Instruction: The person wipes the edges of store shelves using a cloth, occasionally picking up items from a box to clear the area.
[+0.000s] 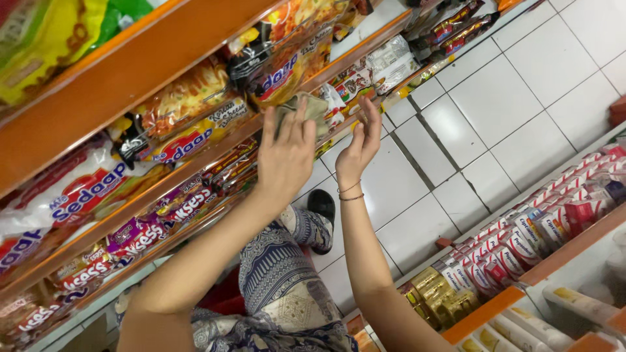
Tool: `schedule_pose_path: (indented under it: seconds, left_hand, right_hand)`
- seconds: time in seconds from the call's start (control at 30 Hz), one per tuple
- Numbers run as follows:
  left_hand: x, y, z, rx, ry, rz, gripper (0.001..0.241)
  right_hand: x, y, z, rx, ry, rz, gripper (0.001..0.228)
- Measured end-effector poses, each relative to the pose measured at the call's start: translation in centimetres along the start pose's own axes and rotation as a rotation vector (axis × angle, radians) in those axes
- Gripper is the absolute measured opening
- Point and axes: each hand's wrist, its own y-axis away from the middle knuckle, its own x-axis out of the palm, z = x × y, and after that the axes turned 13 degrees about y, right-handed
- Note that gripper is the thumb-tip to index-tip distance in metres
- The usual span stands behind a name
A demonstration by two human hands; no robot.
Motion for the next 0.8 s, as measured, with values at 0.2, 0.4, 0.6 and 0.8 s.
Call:
schedule_pose_path:
  seconds: [0.2,0.4,0.6,0.8]
  left_hand:
    - [-1.3,4.4,1.8,-0.042,-0.038,-0.091,0.022]
    - [-2.7,9.4,4.0,-0.092,-0.062,-0.087,0.017]
    - [-3.6,14.8,6.0,-0.193,-0.069,-0.123,0.017]
    - [-4.7,21.1,8.9,-0.26,-0.065,-0.195,0.015]
  right_hand:
    - [0.5,2.6,4.0,-0.185,0.222,0.056,0.038]
    - [2.1,6.8,7.9,-0.284,0.213,0.186,0.036]
    - [3.8,10.7,10.7,-0.331,0.169,0.288,0.036]
    - [5.3,14.9,13.8,-0.402,0.149,0.387,0.037]
